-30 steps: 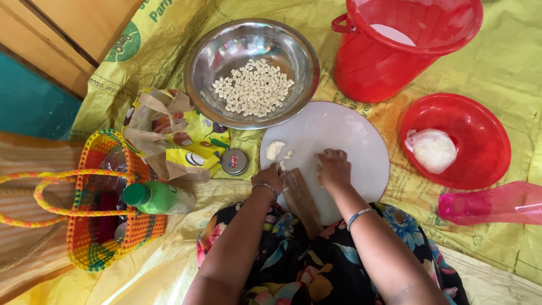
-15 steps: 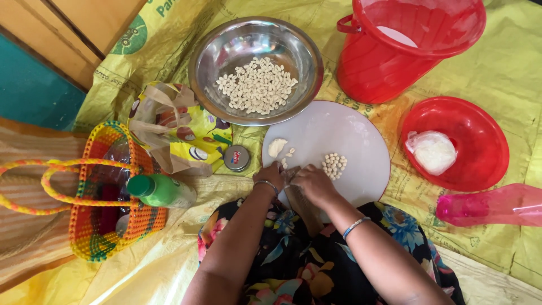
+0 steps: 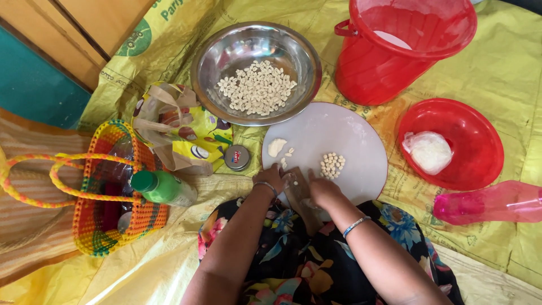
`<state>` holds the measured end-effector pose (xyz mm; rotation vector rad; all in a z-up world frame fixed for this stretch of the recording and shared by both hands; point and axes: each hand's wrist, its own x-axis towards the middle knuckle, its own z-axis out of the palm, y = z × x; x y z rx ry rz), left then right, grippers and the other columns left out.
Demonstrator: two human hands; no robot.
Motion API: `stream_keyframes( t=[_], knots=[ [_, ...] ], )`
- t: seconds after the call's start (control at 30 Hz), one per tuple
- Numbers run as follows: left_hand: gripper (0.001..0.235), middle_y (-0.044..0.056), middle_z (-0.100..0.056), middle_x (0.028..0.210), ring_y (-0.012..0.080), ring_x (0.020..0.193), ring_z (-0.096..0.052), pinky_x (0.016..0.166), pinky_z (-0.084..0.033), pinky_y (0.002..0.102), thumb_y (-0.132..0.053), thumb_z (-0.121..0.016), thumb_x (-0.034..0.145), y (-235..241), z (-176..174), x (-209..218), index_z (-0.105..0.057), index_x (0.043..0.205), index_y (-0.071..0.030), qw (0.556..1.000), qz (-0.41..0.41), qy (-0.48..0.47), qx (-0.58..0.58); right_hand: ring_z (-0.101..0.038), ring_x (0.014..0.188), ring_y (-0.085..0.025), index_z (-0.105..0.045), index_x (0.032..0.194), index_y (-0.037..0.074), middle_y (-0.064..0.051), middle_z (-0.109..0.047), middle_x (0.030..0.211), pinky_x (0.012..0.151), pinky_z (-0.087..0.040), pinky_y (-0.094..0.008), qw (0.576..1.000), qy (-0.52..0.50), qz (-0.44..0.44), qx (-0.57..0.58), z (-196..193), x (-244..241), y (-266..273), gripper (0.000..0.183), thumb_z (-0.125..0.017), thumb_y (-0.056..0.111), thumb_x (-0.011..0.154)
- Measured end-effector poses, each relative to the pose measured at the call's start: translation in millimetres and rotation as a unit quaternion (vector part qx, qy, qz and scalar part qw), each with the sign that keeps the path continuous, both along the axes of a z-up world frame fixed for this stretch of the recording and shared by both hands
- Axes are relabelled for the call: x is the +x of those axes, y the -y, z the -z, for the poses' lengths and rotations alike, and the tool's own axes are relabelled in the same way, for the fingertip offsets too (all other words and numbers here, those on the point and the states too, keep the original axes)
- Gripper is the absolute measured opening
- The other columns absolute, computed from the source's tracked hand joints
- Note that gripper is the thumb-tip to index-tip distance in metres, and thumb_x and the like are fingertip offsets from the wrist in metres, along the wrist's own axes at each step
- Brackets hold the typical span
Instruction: The person sits on the floor and repeatedly pinches small portions of dough into round balls, placing them on a white plate. They then use a wooden ridged tool to press patterns into the dough balls, transferring the finished pieces into a metal bowl.
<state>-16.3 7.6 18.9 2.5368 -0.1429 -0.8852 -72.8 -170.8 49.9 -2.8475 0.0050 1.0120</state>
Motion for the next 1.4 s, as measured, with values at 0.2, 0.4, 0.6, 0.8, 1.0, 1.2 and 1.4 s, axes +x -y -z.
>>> stream_keyframes(
  t=[0.2,0.4,0.6,0.8,1.0,1.2,1.4],
  knots=[
    [0.101,0.012,-0.059,0.144,0.0316,0.134,-0.056,0.113,-0.039,0.052,-0.072,-0.069,0.08,9.5,-25.6,-7.4,-0.033,0.155,-0.015,0.998,0.041,0.003,0.054,-0.07,0.105,-0.032,0.004,0.162,0.0,-0.024,-0.07,0.117,0.088,-0.058,-0.038,0.999,-0.047,0.01,-0.005,19.6,5.5,5.4,0.128,-0.085,0.042,0.081],
    [0.115,0.016,-0.054,0.148,0.034,0.137,-0.052,0.115,-0.037,0.054,-0.072,-0.076,0.074,19.6,-31.8,-5.3,-0.023,0.16,-0.016,0.993,0.041,-0.025,0.105,-0.072,0.097,-0.033,0.008,0.161,-0.004,-0.026,-0.071,0.109,0.081,-0.059,-0.038,0.999,-0.049,0.002,-0.001,39.9,6.7,10.7,0.129,-0.084,0.037,0.081],
    [0.115,0.01,-0.053,0.15,0.0322,0.139,-0.051,0.115,-0.036,0.055,-0.07,-0.079,0.073,23.9,-25.2,1.9,-0.022,0.161,-0.021,0.993,0.011,-0.052,0.108,-0.072,0.096,-0.035,0.011,0.159,-0.006,-0.027,-0.071,0.108,0.082,-0.059,-0.038,0.998,-0.061,0.003,0.014,41.7,9.7,9.1,0.129,-0.084,0.035,0.082],
    [0.098,0.007,-0.06,0.144,0.0326,0.138,-0.053,0.118,-0.031,0.055,-0.067,-0.074,0.08,25.9,-18.3,9.5,-0.034,0.158,-0.025,0.995,-0.004,-0.043,0.094,-0.072,0.098,-0.035,0.016,0.159,-0.004,-0.027,-0.071,0.111,0.084,-0.058,-0.038,0.995,-0.098,0.014,0.016,35.0,10.3,7.1,0.128,-0.08,0.035,0.085],
    [0.076,0.009,-0.063,0.14,0.0347,0.137,-0.052,0.119,-0.026,0.057,-0.062,-0.064,0.091,26.7,-6.8,9.6,-0.041,0.155,-0.029,0.996,-0.024,-0.018,0.083,-0.072,0.098,-0.035,0.017,0.159,-0.005,-0.028,-0.07,0.112,0.084,-0.058,-0.038,0.995,-0.094,0.023,0.02,27.3,10.6,3.1,0.126,-0.079,0.033,0.087],
    [0.057,0.007,-0.063,0.142,0.0336,0.139,-0.051,0.119,-0.026,0.059,-0.057,-0.05,0.098,18.0,8.3,8.9,-0.047,0.151,-0.034,0.997,-0.04,0.021,0.059,-0.072,0.097,-0.035,0.012,0.159,-0.006,-0.028,-0.071,0.108,0.084,-0.058,-0.037,0.995,-0.081,0.043,0.034,18.1,6.7,1.0,0.126,-0.082,0.034,0.085],
    [0.073,0.007,-0.059,0.142,0.0327,0.138,-0.048,0.115,-0.029,0.059,-0.059,-0.064,0.086,6.3,-13.7,6.4,-0.046,0.147,-0.022,0.998,0.02,0.001,0.057,-0.072,0.096,-0.034,0.01,0.159,-0.007,-0.028,-0.071,0.109,0.081,-0.058,-0.035,0.996,-0.075,0.035,0.028,24.8,8.2,1.7,0.127,-0.084,0.033,0.083]
  ],
)
